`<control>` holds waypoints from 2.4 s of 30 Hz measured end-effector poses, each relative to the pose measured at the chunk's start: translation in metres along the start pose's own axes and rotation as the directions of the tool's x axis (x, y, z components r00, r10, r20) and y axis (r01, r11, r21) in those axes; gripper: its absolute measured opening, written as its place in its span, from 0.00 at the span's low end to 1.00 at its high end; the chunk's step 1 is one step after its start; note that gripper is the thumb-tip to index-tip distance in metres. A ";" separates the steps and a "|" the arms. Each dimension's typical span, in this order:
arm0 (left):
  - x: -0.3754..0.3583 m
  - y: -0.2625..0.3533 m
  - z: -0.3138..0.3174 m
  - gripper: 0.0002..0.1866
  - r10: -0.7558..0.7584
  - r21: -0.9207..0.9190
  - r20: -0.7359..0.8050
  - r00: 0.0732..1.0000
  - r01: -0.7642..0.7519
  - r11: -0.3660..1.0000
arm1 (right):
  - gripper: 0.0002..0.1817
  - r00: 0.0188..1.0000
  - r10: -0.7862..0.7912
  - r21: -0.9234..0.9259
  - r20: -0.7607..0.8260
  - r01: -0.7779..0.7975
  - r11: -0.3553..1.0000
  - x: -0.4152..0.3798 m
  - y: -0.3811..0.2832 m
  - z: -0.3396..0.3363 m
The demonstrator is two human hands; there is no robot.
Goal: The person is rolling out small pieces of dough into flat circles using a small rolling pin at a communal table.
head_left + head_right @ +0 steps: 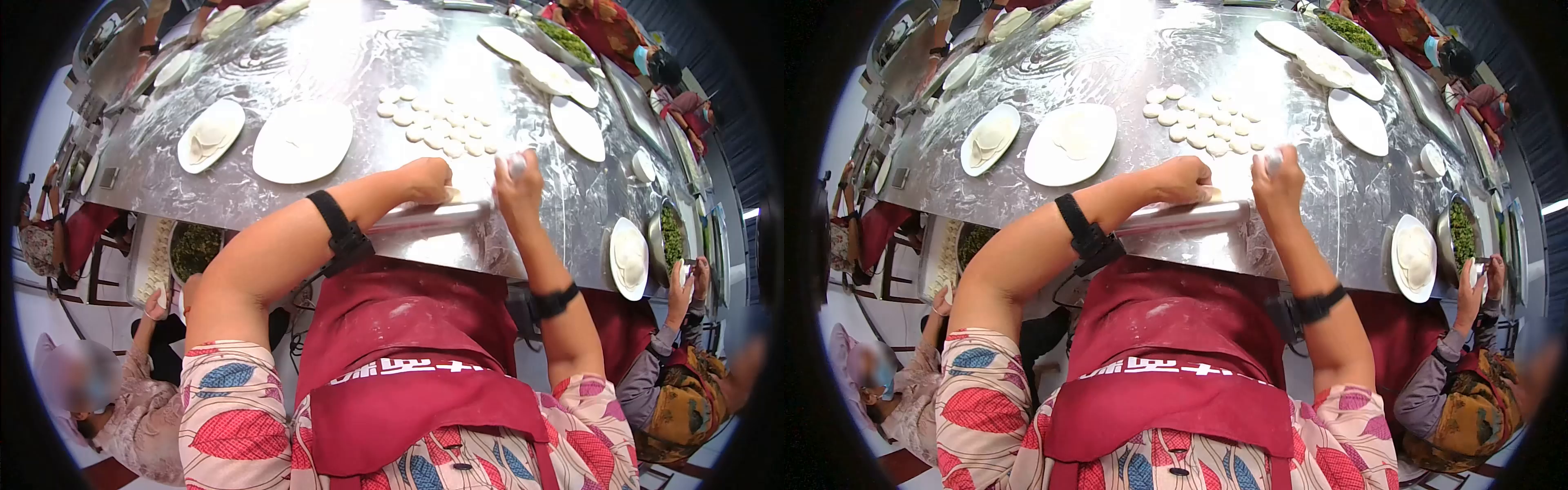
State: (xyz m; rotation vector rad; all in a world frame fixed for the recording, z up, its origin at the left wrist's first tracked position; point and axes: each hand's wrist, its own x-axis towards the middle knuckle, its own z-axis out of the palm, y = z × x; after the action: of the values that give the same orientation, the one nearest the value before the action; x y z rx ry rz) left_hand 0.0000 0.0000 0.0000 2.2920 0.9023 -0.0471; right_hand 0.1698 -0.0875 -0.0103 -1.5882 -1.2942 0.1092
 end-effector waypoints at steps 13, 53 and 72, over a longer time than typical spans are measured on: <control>-0.002 0.004 0.007 0.10 -0.055 -0.100 -0.035 0.998 0.051 0.994 | 0.12 0.999 -0.030 -0.050 -0.044 0.028 0.998 0.007 0.006 0.012; -0.020 -0.005 0.009 0.11 0.068 -0.117 -0.023 0.997 -0.070 0.991 | 0.10 0.995 0.095 0.113 0.010 -0.096 0.989 -0.030 -0.009 -0.020; -0.082 -0.100 -0.111 0.18 -0.227 -0.070 -0.338 0.913 0.216 0.974 | 0.09 0.991 0.119 0.297 0.069 -0.134 0.945 -0.076 -0.027 -0.045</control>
State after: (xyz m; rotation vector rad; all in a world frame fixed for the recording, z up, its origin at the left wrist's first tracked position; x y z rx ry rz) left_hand -0.1463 0.0711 0.0505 2.1947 1.3307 0.2782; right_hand 0.1481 -0.1776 -0.0080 -1.4100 -1.1505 0.4104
